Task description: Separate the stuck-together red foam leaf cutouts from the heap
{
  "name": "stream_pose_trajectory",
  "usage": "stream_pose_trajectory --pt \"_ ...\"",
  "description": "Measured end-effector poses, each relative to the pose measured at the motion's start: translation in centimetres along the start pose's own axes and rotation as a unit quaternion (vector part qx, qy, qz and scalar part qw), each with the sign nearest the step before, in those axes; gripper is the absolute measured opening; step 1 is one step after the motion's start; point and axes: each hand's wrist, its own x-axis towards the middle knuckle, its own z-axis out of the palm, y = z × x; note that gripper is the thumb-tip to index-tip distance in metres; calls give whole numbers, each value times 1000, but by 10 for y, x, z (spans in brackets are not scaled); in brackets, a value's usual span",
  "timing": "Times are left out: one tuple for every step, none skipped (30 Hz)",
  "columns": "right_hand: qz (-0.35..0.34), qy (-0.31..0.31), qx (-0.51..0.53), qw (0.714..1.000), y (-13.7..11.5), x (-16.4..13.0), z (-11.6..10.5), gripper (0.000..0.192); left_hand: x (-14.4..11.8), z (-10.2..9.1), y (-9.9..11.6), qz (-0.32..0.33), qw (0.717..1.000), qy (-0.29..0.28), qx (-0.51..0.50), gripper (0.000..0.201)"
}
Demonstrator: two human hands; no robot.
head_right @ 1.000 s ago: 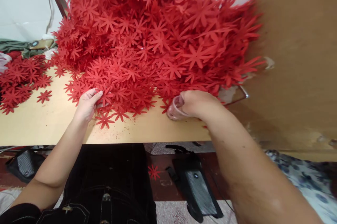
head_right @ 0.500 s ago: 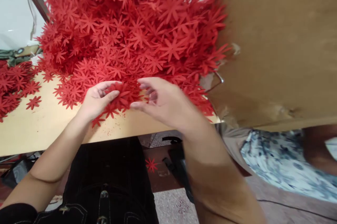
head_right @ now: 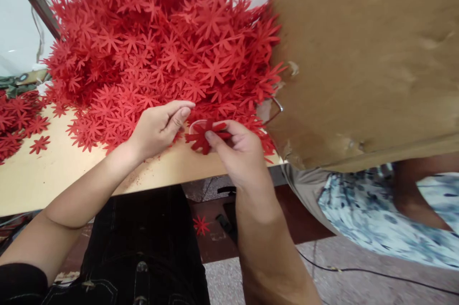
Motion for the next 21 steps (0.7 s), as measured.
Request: stream_pose_trajectory --pt "-1 30 13 999 2 0 -5 21 3 1 -1 26 999 -11 33 51" --pt "-2 52 21 998 2 -1 -10 19 5 4 -3 61 995 -36 66 52" --pt "-5 69 23 997 2 -1 -15 18 7 8 -5 102 987 -75 97 51" --pt "-9 80 20 997 2 -2 -20 18 9 13 -7 139 974 -124 126 49" --pt "-14 85 11 996 2 -3 -24 19 11 19 -10 165 958 -177 152 45" --pt "-17 86 0 996 2 -4 -27 19 13 24 -12 178 943 -223 174 40" --pt "-17 82 -14 996 2 -5 -29 20 16 30 -13 180 929 -258 193 35" --pt "-11 74 -26 997 2 -6 -32 22 18 34 -14 176 919 -286 208 30" --pt "-1 66 -37 997 3 -7 -33 23 21 38 -14 169 911 -305 220 27" --pt "10 57 -48 997 5 -7 -34 24 24 40 -12 161 905 -321 227 26" --pt "20 53 -57 997 6 -8 -35 25 27 41 -11 154 900 -336 231 27" --pt "29 51 -66 996 8 -8 -36 26 30 42 -8 147 894 -352 233 26" --pt "36 51 -75 995 10 -8 -36 26 33 42 -5 139 888 -370 233 25" --pt "41 52 -82 994 11 -7 -36 26 35 42 -3 132 883 -385 233 23" --pt "45 52 -88 994 13 -7 -36 27 37 41 0 124 880 -396 233 21" --pt "53 50 -92 993 13 -7 -36 27 39 41 2 116 878 -404 230 20" --pt "61 47 -95 992 14 -8 -36 28 40 40 4 108 877 -409 226 19" --pt "71 43 -100 992 13 -8 -36 29 41 38 5 102 879 -410 220 17" --pt "78 44 -106 990 12 -9 -36 30 41 36 7 99 883 -408 210 15" --pt "85 48 -116 988 11 -10 -37 31 40 33 8 103 889 -401 195 14" --pt "93 54 -125 986 9 -11 -38 31 40 30 9 113 896 -391 176 13"
